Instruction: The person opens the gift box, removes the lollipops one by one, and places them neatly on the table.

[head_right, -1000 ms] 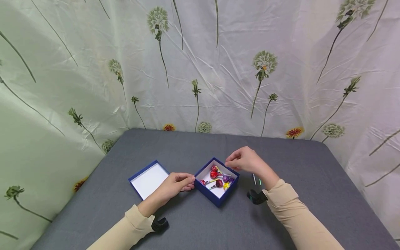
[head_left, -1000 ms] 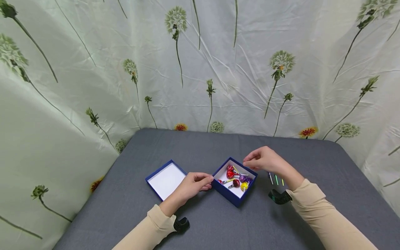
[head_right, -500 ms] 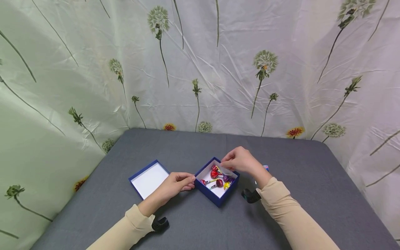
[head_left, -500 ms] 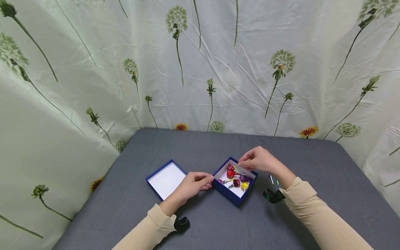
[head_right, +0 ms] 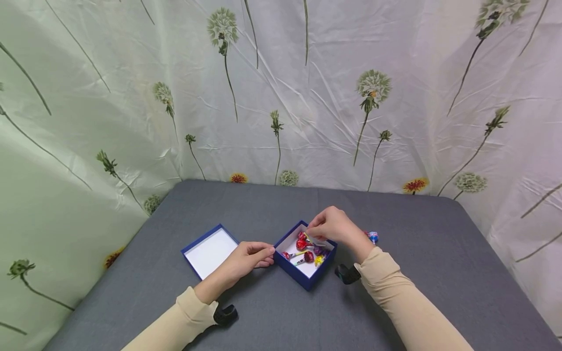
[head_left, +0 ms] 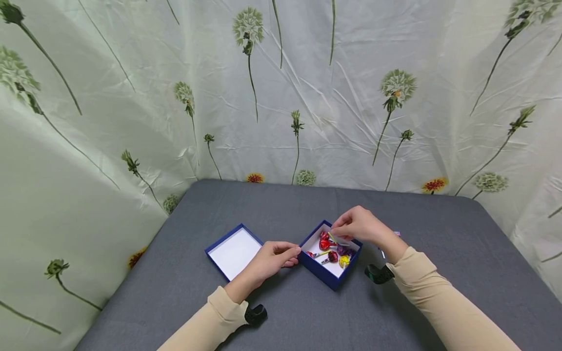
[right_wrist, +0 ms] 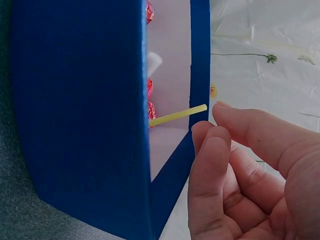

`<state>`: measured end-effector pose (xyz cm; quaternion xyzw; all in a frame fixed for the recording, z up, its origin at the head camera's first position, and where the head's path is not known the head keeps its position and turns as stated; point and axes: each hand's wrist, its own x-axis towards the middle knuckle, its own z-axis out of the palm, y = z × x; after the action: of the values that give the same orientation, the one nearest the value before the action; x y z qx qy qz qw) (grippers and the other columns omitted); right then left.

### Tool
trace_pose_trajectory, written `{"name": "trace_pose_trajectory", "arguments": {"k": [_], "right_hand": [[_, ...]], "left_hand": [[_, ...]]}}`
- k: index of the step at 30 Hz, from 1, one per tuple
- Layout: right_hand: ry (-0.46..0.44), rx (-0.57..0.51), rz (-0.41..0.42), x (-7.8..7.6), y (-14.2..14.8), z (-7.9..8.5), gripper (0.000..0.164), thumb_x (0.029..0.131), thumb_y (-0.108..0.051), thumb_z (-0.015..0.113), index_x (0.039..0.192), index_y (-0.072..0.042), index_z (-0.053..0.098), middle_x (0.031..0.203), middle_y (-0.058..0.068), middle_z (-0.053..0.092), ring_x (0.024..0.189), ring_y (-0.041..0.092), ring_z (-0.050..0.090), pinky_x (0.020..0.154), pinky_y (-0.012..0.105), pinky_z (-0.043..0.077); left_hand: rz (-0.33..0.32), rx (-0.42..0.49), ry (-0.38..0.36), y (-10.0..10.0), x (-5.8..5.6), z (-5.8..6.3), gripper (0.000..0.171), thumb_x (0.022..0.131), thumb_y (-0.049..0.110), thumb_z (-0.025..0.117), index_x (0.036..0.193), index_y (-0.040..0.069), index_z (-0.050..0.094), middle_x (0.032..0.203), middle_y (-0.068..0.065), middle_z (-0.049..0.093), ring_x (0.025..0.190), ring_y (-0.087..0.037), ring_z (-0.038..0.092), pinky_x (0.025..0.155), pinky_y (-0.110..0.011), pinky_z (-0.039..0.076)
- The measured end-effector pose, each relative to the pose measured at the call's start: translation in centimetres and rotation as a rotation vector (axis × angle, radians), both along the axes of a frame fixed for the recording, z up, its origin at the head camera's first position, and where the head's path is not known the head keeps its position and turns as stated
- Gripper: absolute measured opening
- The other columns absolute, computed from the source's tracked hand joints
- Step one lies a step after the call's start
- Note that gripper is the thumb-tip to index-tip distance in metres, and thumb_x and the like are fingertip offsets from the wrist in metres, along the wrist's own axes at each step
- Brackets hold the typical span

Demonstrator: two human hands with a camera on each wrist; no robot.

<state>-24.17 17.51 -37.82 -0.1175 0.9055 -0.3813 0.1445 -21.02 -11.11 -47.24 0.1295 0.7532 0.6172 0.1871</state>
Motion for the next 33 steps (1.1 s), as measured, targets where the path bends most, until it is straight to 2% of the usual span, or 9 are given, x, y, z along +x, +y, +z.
{"name": "trace_pose_trajectory", "arguments": {"k": [5,12,22,33], "right_hand": [[0.006,0.020,0.005,-0.2,-0.3,-0.2,0.017,0.096,-0.019,0.080,0.099,-0.002,0.084,0.073,0.000,0.074,0.068,0.007,0.064,0.066,0.026,0.057],[0.032,0.062,0.009,-0.5,-0.5,-0.6,0.017,0.096,-0.020,0.081,0.094,-0.003,0.084,0.067,-0.002,0.070,0.063,0.009,0.056,0.060,0.026,0.045],[0.057,0.078,-0.004,-0.5,-0.7,-0.6,0.013,0.095,-0.017,0.082,0.088,-0.007,0.085,0.062,0.000,0.067,0.058,0.010,0.051,0.058,0.026,0.038],[0.062,0.108,-0.027,-0.3,-1.2,-0.8,0.015,0.095,-0.019,0.082,0.086,-0.007,0.084,0.065,0.003,0.070,0.060,0.010,0.053,0.058,0.026,0.041]], "left_hand": [[0.001,0.002,0.004,0.1,0.0,0.0,0.036,0.107,0.030,0.069,0.128,0.001,0.076,0.121,-0.010,0.078,0.102,-0.012,0.076,0.095,-0.030,0.064],[0.000,0.007,0.005,0.1,0.0,0.0,0.036,0.107,0.029,0.069,0.128,0.001,0.076,0.121,-0.010,0.078,0.102,-0.012,0.076,0.095,-0.029,0.064],[0.002,0.002,0.003,0.1,-0.1,0.1,0.036,0.107,0.030,0.069,0.127,0.002,0.076,0.121,-0.010,0.078,0.101,-0.012,0.076,0.095,-0.030,0.065],[-0.001,0.002,0.007,0.1,-0.1,-0.1,0.036,0.107,0.030,0.069,0.127,0.001,0.076,0.120,-0.010,0.078,0.100,-0.011,0.076,0.094,-0.029,0.065]]}}
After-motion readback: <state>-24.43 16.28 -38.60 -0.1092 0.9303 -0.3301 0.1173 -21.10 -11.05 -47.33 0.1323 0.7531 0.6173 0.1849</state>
